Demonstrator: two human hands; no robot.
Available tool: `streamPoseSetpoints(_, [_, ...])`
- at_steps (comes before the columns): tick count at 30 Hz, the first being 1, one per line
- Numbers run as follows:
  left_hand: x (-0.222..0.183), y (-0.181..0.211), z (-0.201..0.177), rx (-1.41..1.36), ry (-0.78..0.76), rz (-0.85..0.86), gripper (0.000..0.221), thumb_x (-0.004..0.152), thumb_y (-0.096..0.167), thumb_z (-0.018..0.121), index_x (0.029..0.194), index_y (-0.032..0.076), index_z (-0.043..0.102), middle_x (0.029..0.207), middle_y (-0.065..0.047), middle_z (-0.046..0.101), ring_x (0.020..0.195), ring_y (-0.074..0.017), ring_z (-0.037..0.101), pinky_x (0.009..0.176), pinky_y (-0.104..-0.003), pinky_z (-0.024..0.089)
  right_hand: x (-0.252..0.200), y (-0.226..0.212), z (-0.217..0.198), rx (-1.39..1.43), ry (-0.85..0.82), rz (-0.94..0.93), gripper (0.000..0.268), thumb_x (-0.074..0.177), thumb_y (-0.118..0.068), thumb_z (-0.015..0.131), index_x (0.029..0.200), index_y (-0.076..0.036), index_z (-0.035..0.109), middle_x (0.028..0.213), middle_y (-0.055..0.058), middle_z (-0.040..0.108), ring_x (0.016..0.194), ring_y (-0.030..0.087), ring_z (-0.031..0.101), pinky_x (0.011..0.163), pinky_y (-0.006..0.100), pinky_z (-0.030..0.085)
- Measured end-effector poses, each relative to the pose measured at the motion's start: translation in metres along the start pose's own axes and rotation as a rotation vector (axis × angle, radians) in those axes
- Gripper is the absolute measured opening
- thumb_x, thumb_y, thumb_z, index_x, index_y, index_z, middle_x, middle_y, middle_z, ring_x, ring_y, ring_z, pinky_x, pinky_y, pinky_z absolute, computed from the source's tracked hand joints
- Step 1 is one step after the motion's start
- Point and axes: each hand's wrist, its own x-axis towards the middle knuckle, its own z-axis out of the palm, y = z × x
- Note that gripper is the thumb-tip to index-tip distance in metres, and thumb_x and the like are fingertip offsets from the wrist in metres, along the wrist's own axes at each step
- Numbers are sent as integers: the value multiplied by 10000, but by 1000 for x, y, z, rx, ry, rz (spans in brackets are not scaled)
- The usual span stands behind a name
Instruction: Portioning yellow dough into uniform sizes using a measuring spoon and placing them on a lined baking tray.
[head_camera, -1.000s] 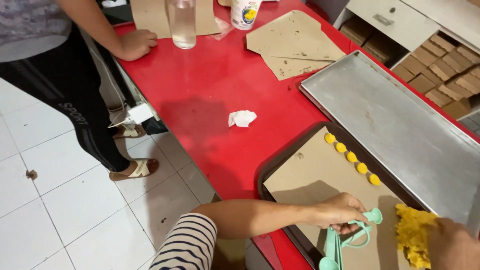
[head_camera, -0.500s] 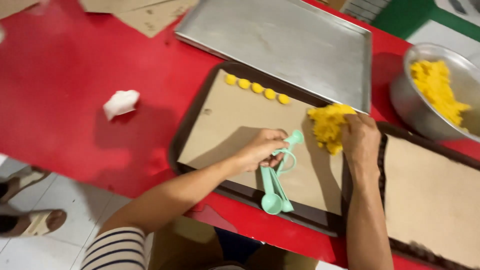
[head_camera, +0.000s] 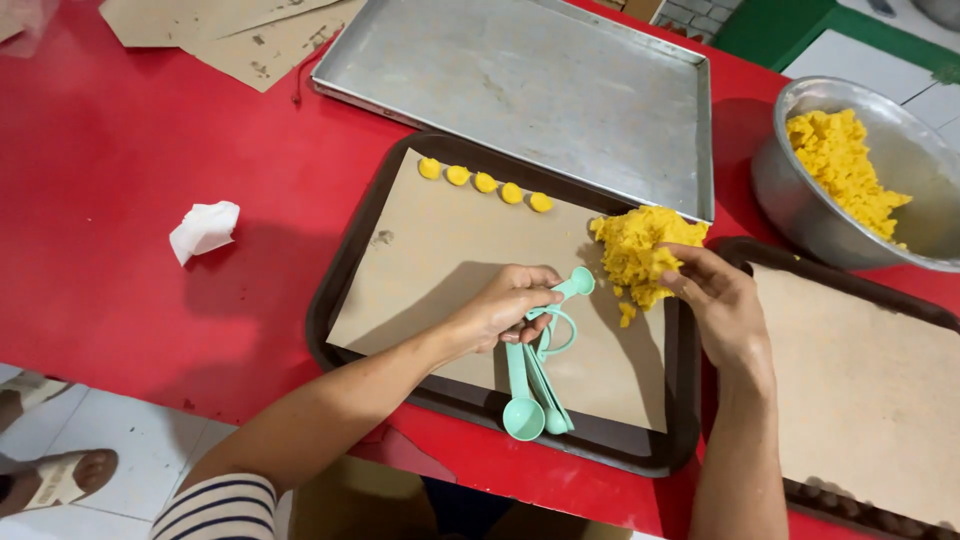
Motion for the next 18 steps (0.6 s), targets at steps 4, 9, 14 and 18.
streamPoseSetpoints(4, [2, -5, -2, 6, 14, 1, 380, 949, 87, 589, 1274, -106, 551, 570, -148, 508, 311, -148, 478, 212, -189, 260, -10, -26, 28, -105, -93, -146, 265, 922, 62, 724, 1186, 47, 715, 1153, 222, 694, 1080, 261, 675, 903, 376, 571])
streamPoseSetpoints(9, [3, -13, -1, 30, 6, 43, 415, 952, 81, 592, 1304, -132, 533, 537, -149, 500, 300, -164, 479, 199, -200, 258, -20, -20, 61, -628, -127, -521, 433, 833, 96, 755, 1246, -34, 731, 1087, 184, 709, 1056, 372, 700, 870, 450, 597])
streamPoseSetpoints(14, [-2, -6, 3, 13, 19, 56, 431, 956, 76, 584, 1317, -148, 511, 541, -145, 502, 298, -158, 476, 200, -195, 259, -30, -38, 74, -522, -172, -433, 516, 837, 165, 680, 1323, -6, 652, 1176, 205, 665, 1124, 397, 670, 938, 482, 573])
streamPoseSetpoints(18, [-1, -7, 3, -4, 33, 92, 426, 955, 69, 575, 1320, -143, 526, 533, -152, 495, 294, -159, 472, 201, -193, 253, -21, -35, 70, -491, -191, -469, 544, 863, 81, 725, 1389, -12, 621, 1317, 211, 638, 1274, 420, 594, 1040, 515, 512])
